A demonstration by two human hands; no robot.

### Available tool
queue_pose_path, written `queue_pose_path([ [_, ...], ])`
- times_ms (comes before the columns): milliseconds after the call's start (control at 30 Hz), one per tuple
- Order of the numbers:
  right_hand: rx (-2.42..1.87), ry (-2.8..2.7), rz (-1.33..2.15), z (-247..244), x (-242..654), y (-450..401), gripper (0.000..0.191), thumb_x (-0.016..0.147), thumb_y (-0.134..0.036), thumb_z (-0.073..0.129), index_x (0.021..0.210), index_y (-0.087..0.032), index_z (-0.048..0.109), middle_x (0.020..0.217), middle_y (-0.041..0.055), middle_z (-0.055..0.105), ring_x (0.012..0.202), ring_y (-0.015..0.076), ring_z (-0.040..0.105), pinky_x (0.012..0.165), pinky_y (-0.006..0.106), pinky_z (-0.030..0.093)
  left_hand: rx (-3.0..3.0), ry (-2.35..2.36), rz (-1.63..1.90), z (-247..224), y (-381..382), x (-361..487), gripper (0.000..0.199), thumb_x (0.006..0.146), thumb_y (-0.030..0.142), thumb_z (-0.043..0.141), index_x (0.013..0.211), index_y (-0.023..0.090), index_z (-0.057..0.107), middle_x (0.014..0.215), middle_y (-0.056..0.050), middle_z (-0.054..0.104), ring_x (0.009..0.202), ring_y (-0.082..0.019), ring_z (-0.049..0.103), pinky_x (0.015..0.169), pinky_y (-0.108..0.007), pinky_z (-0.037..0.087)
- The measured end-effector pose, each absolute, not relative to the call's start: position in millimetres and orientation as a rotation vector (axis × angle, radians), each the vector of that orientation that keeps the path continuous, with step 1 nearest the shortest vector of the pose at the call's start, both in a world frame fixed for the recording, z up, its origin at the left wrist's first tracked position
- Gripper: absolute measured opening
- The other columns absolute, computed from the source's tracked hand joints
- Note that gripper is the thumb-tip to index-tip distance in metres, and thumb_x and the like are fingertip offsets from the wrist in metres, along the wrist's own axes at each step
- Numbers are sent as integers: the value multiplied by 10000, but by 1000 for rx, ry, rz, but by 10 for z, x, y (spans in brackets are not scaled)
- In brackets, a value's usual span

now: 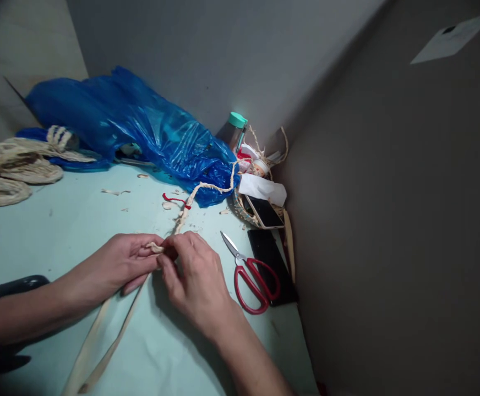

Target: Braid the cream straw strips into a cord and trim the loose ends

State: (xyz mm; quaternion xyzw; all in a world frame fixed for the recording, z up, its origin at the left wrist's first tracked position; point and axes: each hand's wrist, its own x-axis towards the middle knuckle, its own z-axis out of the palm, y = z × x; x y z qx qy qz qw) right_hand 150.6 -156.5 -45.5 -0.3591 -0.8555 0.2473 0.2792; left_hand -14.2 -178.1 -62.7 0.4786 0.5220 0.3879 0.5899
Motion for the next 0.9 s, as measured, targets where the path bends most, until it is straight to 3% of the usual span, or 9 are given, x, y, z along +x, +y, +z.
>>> queue_pose_path([
  [133,-1069,-1991,1025,-478,1481,-1514,95,927,-269,549,870,-193,554,740,-25,564,642,117,528,628,234,446,1053,1179,896,-627,-1783,-164,105,805,275,643,785,173,628,350,96,469,364,-61,300,451,-240,188],
  [267,-1071,-1754,1244,-429,1483,-1484,151,914,-334,558,877,-189,537,739,-21,571,633,114,553,577,221,441,950,1158,925,-604,-1815,-198,177,841,318,669,880,148,697,394,63,533,410,-64,266,464,-266,129],
  [333,-1116,-1860,1027,-377,1570,-1483,127,932,-317,543,917,-191,550,782,-8,598,665,121,564,597,229,439,941,1160,939,-611,-1824,-202,207,839,337,687,858,135,725,426,33,578,426,-65,261,475,-282,123],
  [467,-1501,-2256,187,-357,1953,-1532,118,958,-253,488,994,-187,579,955,73,645,759,195,601,656,319,445,896,1193,947,-640,-1813,-182,257,830,367,705,890,124,764,501,-30,677,437,-66,241,498,-301,133],
  [567,-1748,-2373,-281,-478,2257,-1612,112,933,-211,510,958,-176,613,880,101,650,785,278,626,642,378,462,864,1212,951,-639,-1806,-164,284,829,390,701,911,129,776,532,-50,711,435,-65,241,503,-300,141],
  [733,-1739,-2483,-466,-675,2426,-1688,173,928,-117,469,910,-155,638,904,139,641,820,295,630,697,417,514,857,1214,956,-631,-1813,-163,284,815,393,708,889,133,792,564,-63,730,427,-59,253,493,-293,140],
  [900,-1858,-2438,-285,-713,2396,-1621,183,929,-128,435,968,-128,614,919,155,621,768,271,631,668,417,538,850,1166,989,-640,-1814,-182,272,824,409,731,874,151,803,511,-20,674,435,-67,269,496,-297,162],
])
